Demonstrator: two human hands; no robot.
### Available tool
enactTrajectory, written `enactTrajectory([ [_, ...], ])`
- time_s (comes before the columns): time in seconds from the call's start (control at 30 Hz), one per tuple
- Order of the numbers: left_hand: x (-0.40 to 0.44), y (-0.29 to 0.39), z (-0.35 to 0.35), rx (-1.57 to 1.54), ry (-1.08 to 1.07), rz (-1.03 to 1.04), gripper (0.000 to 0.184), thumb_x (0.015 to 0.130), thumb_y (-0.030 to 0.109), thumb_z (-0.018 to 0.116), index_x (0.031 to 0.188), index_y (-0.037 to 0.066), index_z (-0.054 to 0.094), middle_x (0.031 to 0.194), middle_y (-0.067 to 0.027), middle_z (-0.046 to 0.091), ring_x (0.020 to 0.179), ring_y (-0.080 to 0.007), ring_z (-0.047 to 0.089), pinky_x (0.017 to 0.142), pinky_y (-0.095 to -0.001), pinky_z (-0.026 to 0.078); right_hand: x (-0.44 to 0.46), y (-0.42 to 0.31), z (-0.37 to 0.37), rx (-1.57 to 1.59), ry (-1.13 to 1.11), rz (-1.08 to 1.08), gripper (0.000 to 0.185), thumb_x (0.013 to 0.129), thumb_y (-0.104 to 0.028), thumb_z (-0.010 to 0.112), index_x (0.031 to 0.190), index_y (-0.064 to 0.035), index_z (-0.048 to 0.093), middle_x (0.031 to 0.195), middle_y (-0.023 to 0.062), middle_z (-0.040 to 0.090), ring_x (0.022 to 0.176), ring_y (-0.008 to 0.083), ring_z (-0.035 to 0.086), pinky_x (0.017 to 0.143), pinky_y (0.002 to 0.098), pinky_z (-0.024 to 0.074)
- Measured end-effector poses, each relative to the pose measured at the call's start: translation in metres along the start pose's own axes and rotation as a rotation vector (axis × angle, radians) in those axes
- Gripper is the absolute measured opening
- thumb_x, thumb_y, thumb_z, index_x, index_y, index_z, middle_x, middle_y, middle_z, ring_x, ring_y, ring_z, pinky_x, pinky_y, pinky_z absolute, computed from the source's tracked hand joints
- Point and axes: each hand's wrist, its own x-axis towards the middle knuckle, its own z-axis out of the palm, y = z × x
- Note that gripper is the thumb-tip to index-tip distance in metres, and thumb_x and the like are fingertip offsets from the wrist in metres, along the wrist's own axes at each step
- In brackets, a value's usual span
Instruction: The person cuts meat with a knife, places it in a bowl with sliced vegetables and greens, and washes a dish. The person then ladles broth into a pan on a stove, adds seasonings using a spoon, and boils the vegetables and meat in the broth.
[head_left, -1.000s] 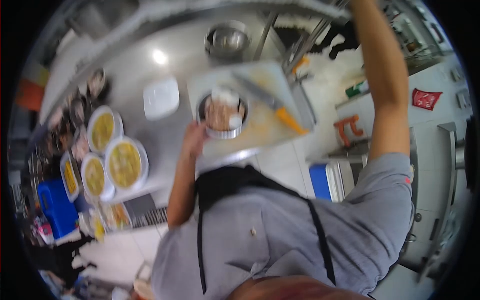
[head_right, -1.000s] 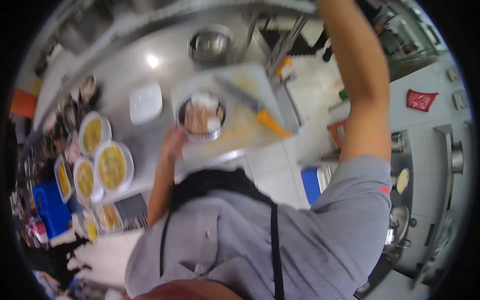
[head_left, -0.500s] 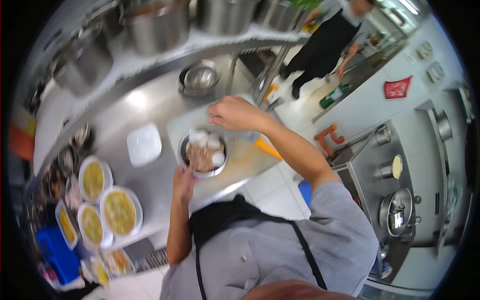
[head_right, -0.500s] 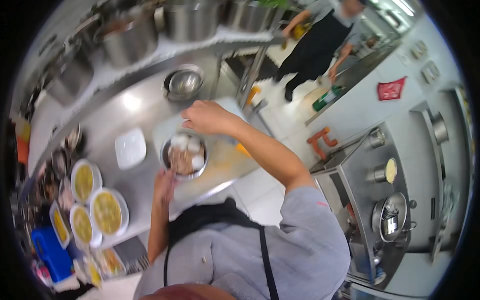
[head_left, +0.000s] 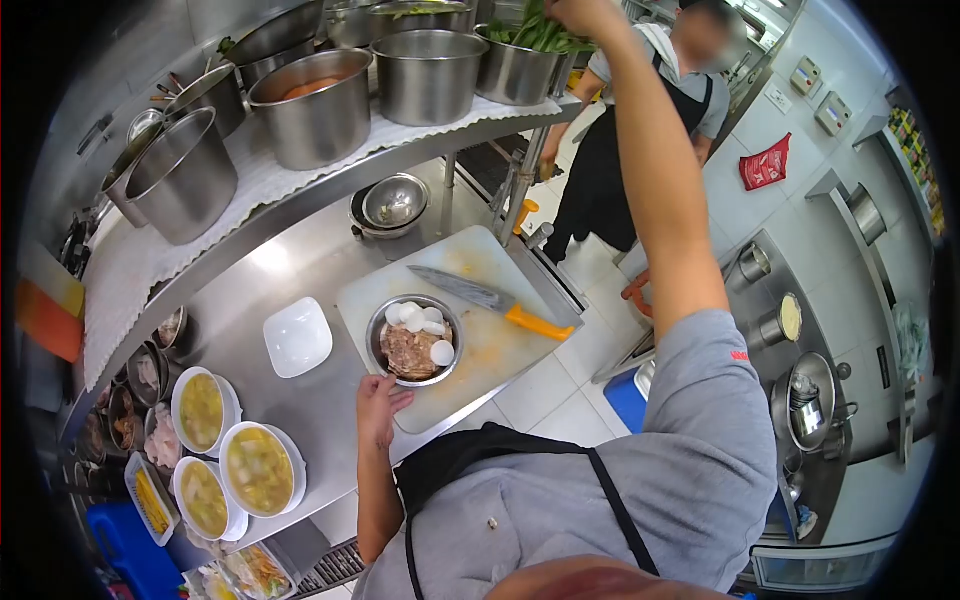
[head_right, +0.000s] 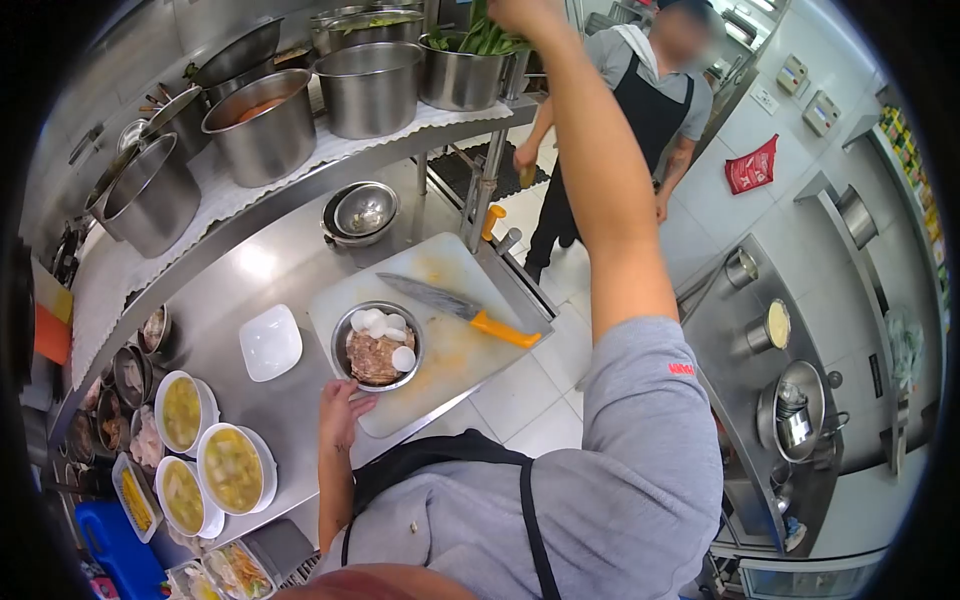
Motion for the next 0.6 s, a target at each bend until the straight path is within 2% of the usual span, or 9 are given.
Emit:
enactTrajectory([
  [0.03, -0.004, -0.002, -0.005, 0.002, 0.000, 0.000, 0.021, 0.091, 0.012, 0.057, 0.107, 0.002, 0.050, 0.094, -0.0119, 0.059, 0.076, -0.0231, 0.065, 0.068, -0.0352, 0.057, -0.001, -0.002, -0.027, 0.314, -0.078, 0.175, 0.015, 0.070, -0.001, 0.058, 0.076, 0.0020, 0.072, 0.071, 0.0212, 0.068, 0.067, 0.0327, 0.068, 0.065, 0.0426, 0.0537],
  [0.07, -0.008, -0.002, -0.010, 0.122, 0.071, 0.106, 0.021, 0.091, 0.014, 0.059, 0.105, 0.001, 0.049, 0.094, -0.0114, 0.058, 0.076, -0.0223, 0.064, 0.070, -0.0346, 0.056, 0.005, 0.009, -0.032, 0.370, -0.012, 0.055, 0.017, 0.069, 0.001, 0.057, 0.077, 0.0021, 0.072, 0.068, 0.0210, 0.067, 0.064, 0.0299, 0.068, 0.063, 0.0400, 0.0535],
  [0.17, -0.017, 0.018, -0.011, 0.364, 0.183, 0.354, 0.024, 0.092, 0.016, 0.061, 0.104, 0.000, 0.048, 0.096, -0.0115, 0.056, 0.077, -0.0207, 0.060, 0.071, -0.0332, 0.054, 0.012, 0.018, -0.051, 0.376, 0.060, 0.103, 0.015, 0.072, -0.002, 0.061, 0.082, 0.0033, 0.071, 0.070, 0.0201, 0.068, 0.064, 0.0287, 0.068, 0.061, 0.0388, 0.0532],
  [0.23, -0.027, 0.040, -0.004, 0.488, 0.226, 0.495, 0.025, 0.092, 0.017, 0.061, 0.105, -0.001, 0.048, 0.099, -0.0122, 0.056, 0.078, -0.0200, 0.059, 0.071, -0.0324, 0.053, 0.009, 0.019, -0.048, 0.436, 0.578, -0.165, 0.019, 0.074, -0.006, 0.067, 0.089, 0.0051, 0.070, 0.071, 0.0173, 0.068, 0.064, 0.0264, 0.067, 0.060, 0.0362, 0.0524],
  [0.27, -0.032, 0.053, 0.005, 0.515, 0.224, 0.575, 0.026, 0.092, 0.016, 0.062, 0.105, -0.001, 0.048, 0.103, -0.0133, 0.055, 0.082, -0.0198, 0.059, 0.071, -0.0320, 0.052, 0.007, 0.022, -0.053, 0.434, 0.583, -0.164, 0.019, 0.074, -0.006, 0.067, 0.089, 0.0051, 0.070, 0.071, 0.0173, 0.068, 0.064, 0.0264, 0.067, 0.060, 0.0362, 0.0524],
  [0.33, -0.042, 0.075, 0.022, 0.546, 0.219, 0.658, 0.026, 0.092, 0.015, 0.062, 0.106, -0.001, 0.048, 0.107, -0.0143, 0.055, 0.087, -0.0197, 0.058, 0.072, -0.0316, 0.052, -0.008, 0.019, -0.074, 0.540, 0.178, 0.043, 0.022, 0.076, -0.009, 0.070, 0.091, 0.0072, 0.068, 0.071, 0.0126, 0.067, 0.062, 0.0202, 0.064, 0.059, 0.0325, 0.0508],
  [0.37, -0.047, 0.084, 0.031, 0.503, 0.163, 0.708, 0.026, 0.092, 0.015, 0.062, 0.107, -0.001, 0.048, 0.112, -0.0152, 0.054, 0.090, -0.0197, 0.058, 0.072, -0.0316, 0.051, -0.013, 0.019, -0.077, 0.539, 0.182, 0.046, 0.022, 0.076, -0.009, 0.070, 0.091, 0.0072, 0.068, 0.071, 0.0126, 0.067, 0.062, 0.0202, 0.064, 0.059, 0.0325, 0.0508],
  [0.43, -0.045, 0.093, 0.044, 0.464, 0.100, 0.755, 0.026, 0.091, 0.014, 0.062, 0.107, -0.001, 0.048, 0.116, -0.0161, 0.053, 0.093, -0.0198, 0.058, 0.073, -0.0316, 0.051, -0.023, 0.023, -0.083, 0.854, 0.103, 0.180, 0.015, 0.078, -0.007, 0.068, 0.087, 0.0046, 0.070, 0.068, 0.0073, 0.065, 0.060, 0.0137, 0.061, 0.056, 0.0275, 0.0482],
  [0.6, -0.035, 0.096, 0.058, 0.423, -0.031, 0.722, 0.024, 0.092, 0.012, 0.061, 0.107, -0.002, 0.048, 0.116, -0.0159, 0.055, 0.094, -0.0189, 0.058, 0.073, -0.0300, 0.051, -0.052, 0.029, -0.098, 0.977, 0.105, 0.144, 0.011, 0.083, -0.010, 0.069, 0.085, 0.0006, 0.069, 0.069, 0.0010, 0.063, 0.058, 0.0071, 0.056, 0.052, 0.0228, 0.0430],
])
